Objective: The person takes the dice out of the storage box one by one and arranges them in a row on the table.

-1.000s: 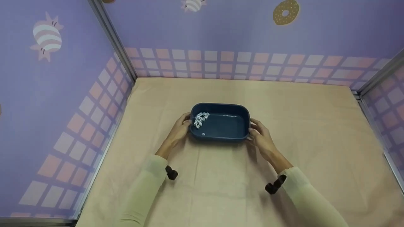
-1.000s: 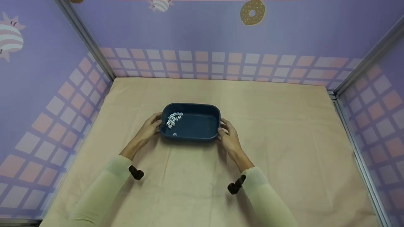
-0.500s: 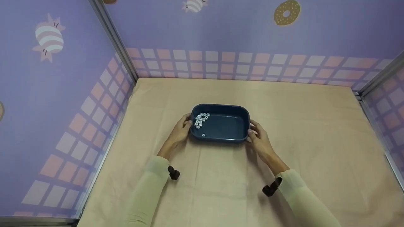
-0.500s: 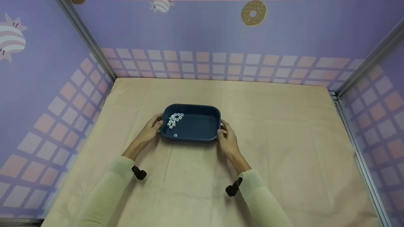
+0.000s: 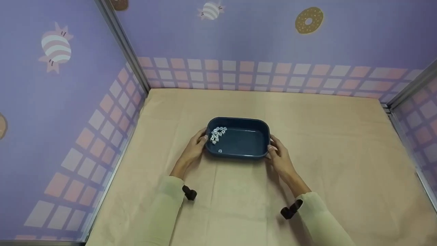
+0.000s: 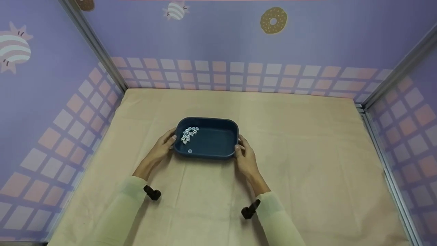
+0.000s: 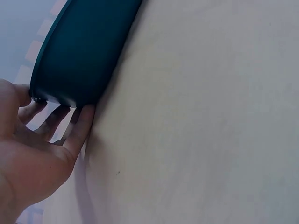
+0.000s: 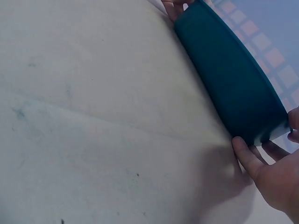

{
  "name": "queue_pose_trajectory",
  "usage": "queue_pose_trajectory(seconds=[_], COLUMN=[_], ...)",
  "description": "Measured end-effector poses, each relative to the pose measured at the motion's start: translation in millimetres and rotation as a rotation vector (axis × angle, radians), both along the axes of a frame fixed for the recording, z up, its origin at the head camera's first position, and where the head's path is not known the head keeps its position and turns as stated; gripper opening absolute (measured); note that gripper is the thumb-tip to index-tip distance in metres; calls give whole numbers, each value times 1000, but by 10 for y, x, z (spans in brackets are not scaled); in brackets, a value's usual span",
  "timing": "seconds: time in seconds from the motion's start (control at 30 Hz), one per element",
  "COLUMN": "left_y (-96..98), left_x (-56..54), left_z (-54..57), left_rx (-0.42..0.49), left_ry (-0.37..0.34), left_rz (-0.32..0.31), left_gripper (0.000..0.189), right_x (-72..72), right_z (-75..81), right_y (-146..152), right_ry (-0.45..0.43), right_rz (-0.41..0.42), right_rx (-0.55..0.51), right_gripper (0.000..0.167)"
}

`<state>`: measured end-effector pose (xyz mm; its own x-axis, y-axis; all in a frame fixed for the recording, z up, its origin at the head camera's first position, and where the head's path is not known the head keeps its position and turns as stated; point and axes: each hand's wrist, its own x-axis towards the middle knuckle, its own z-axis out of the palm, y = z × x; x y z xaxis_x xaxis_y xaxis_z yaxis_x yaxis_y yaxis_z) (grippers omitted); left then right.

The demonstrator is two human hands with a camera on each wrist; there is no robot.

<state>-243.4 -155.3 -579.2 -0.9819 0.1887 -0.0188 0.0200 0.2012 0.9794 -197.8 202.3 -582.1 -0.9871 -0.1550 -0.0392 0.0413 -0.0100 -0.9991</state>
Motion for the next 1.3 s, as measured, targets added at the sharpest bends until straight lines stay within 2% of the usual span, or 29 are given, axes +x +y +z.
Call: queue_pose_trajectory(seconds=[0.17, 0.5, 0.8, 0.9, 0.97, 1.07, 1.17, 1.23, 1.3], left_y=[43, 64, 54, 59, 58, 47, 21, 5, 0], left_x=[-8, -8, 29, 12, -2, -17, -25, -39, -77], left_z=[-38, -59, -64, -45, -33, -12, 10, 39, 71], left_rx=[-37, -44, -5, 31, 44, 41, 15, 2, -10], left_ry=[21, 30, 3, -16, -17, -6, -8, -30, -50], left_rz=[5, 39, 66, 63, 64, 71, 69, 75, 81], left_gripper=[49, 50, 50, 50, 50, 49, 48, 47, 47], right_x=[18, 25, 35, 14, -8, -52, -96, -120, -149], right_z=[2, -25, -59, -14, 41, 145, 234, 297, 352], right_y=[42, 33, 64, 100, 120, 120, 50, -39, -150], right_ry=[1, 31, -5, -20, -10, 101, 296, 427, 524], right_rz=[-5, -32, -45, -43, -44, -84, -181, -232, -228], right_rx=[3, 26, -51, -12, 56, 230, 392, 455, 473], right_gripper=[55, 54, 56, 59, 62, 63, 54, 47, 41])
